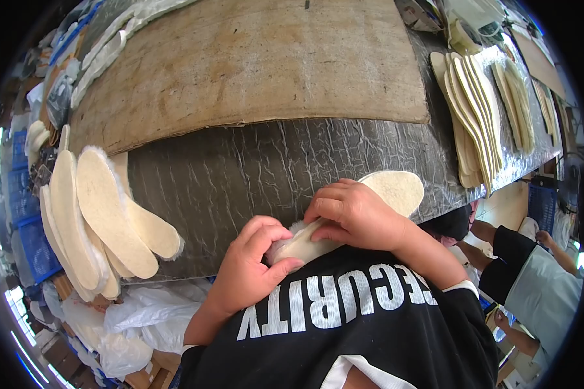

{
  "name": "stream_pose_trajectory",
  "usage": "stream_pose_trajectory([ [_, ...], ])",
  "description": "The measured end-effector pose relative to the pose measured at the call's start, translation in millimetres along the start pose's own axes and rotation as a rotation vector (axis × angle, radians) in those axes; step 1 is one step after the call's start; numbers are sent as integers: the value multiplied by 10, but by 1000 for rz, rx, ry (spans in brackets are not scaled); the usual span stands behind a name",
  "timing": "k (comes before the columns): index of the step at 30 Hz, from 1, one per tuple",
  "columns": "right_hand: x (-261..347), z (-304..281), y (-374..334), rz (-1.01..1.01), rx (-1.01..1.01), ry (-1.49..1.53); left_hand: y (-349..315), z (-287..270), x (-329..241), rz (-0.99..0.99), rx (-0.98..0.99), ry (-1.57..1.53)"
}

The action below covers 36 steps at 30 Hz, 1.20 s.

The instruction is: Layering and wrapping textile or foam materials around shoe insole components on a factory assembly line.

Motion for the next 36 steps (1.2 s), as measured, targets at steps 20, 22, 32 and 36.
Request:
stream_pose_trajectory([
  [20,-342,85,204,377,663,782,42,-462,-274,534,-530,279],
  [22,-246,115,171,284,673,913,81,-317,-588,620,-362,621],
  [32,-222,407,76,348,697,1026,262,-234,-626,612,-180,785],
  [36,-278,437,66,370,675,960,340,-226,-614,567,-111,706],
])
Point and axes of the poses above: each hand's wrist, its own y-axis towards the middle knuckle, its own z-axis out of the palm, x = y × z, the point moved 6 cm from there along y, towards the middle knuckle, and after that the axes turned 6 degrees about z, right-handed, at the moved point
